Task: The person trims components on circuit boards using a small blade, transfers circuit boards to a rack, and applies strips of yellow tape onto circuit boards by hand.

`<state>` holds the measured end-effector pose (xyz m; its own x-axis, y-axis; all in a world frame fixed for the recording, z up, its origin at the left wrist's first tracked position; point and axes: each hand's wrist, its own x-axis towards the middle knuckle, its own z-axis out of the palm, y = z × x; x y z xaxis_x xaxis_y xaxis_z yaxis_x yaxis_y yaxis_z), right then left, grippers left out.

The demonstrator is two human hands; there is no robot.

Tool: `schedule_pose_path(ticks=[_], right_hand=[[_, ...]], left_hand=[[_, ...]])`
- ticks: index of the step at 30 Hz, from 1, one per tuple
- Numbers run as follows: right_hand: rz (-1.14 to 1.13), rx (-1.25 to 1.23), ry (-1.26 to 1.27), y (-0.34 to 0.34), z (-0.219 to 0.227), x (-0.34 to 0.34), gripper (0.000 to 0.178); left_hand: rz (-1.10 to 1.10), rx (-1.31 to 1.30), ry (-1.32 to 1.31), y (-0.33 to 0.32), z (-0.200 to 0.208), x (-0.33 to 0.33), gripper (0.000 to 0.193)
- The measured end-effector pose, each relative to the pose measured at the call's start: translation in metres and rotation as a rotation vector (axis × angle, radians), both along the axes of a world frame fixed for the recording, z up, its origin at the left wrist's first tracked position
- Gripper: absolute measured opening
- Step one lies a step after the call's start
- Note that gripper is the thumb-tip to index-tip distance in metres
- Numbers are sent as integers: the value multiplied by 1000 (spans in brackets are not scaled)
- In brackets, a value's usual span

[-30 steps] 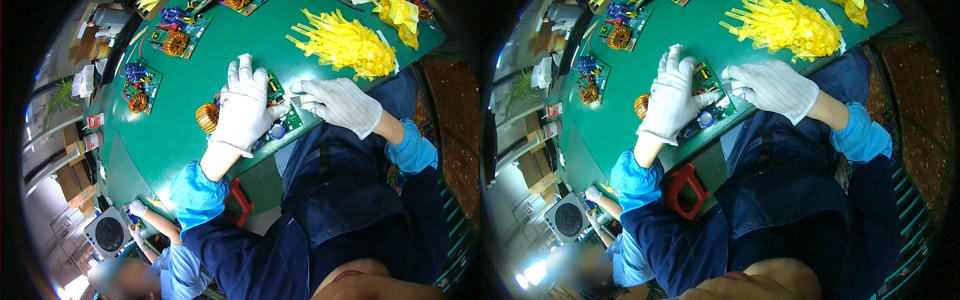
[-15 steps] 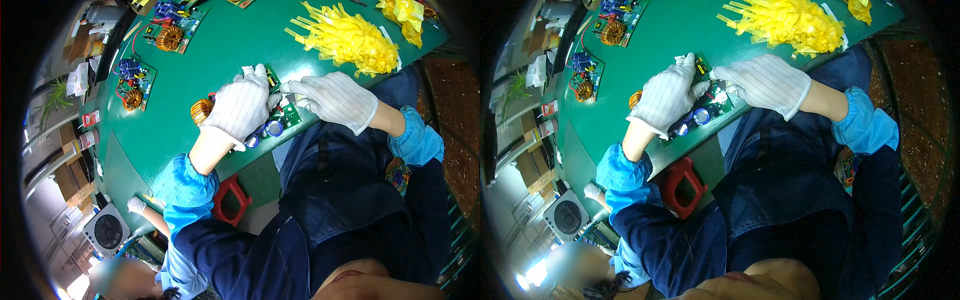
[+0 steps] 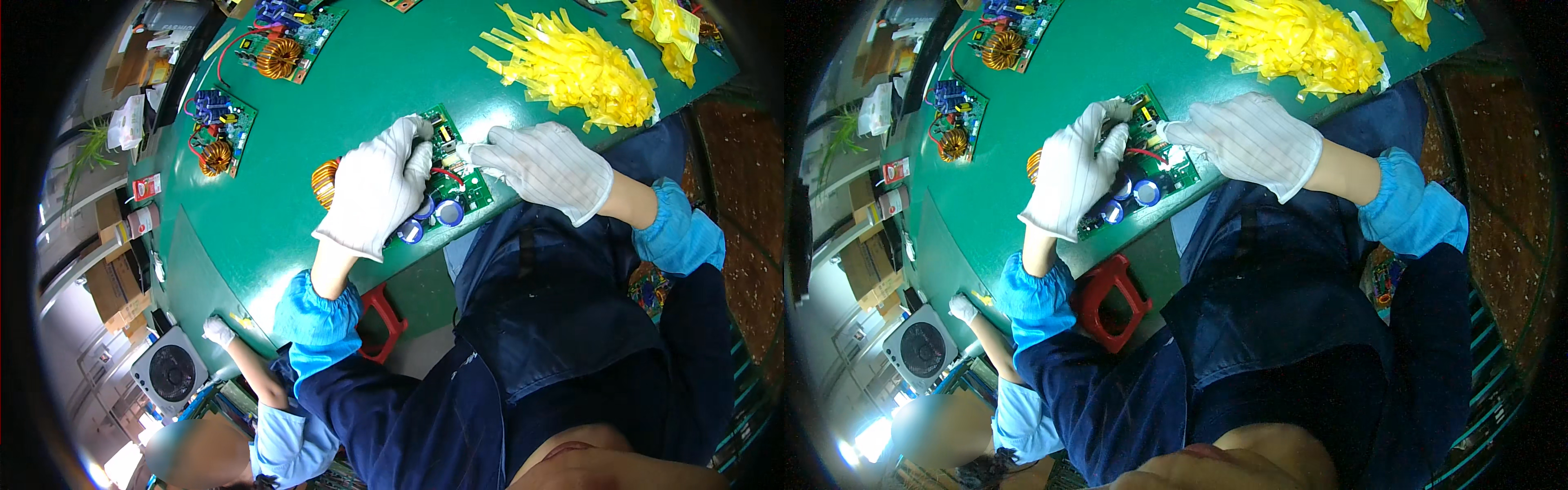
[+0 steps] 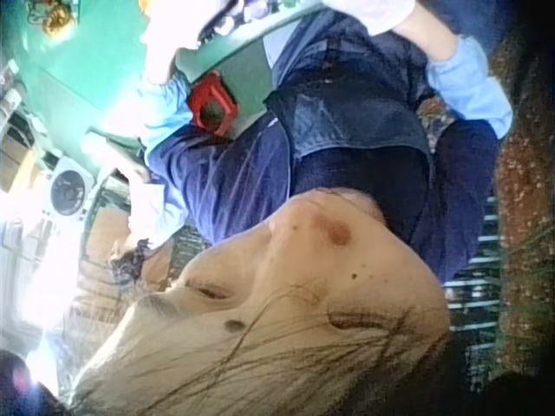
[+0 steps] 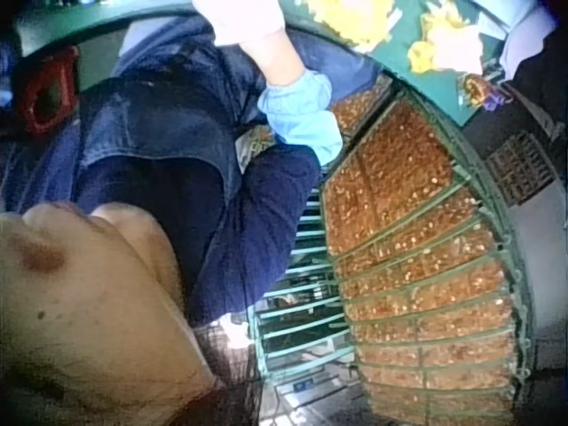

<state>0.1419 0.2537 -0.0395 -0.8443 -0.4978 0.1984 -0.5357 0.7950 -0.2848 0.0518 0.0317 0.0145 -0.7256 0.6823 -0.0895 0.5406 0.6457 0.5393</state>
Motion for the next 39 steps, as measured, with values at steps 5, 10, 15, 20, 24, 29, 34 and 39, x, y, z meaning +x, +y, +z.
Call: schedule_pose_path(ticks=[5,10,15,20,24,29,34,39], right_hand=[[-34,52,66,-7,1,0,12],[-43,-10,112,-15,1,7,29],[-33,3,98,-14,8,8,29],[-1,24,61,-13,14,12,25],[-4,85,83,-11,14,12,25],[-95,-25,211,7,41,10,30],[-345,-93,288,55,57,19,29],[-728,357,-30,119,21,60,44]], left_hand=[[-119,-19,84,-11,-5,-4,18],[-123,75,152,-9,-12,0,13],[-94,135,12,-14,-8,-4,17],[-225,-90,-78,-12,6,-24,37],[-301,-189,75,-3,-4,-22,44],[-305,-184,107,-10,0,-17,52],[-243,-251,106,-11,-5,-12,51],[-189,-143,-26,-5,7,-20,45]])
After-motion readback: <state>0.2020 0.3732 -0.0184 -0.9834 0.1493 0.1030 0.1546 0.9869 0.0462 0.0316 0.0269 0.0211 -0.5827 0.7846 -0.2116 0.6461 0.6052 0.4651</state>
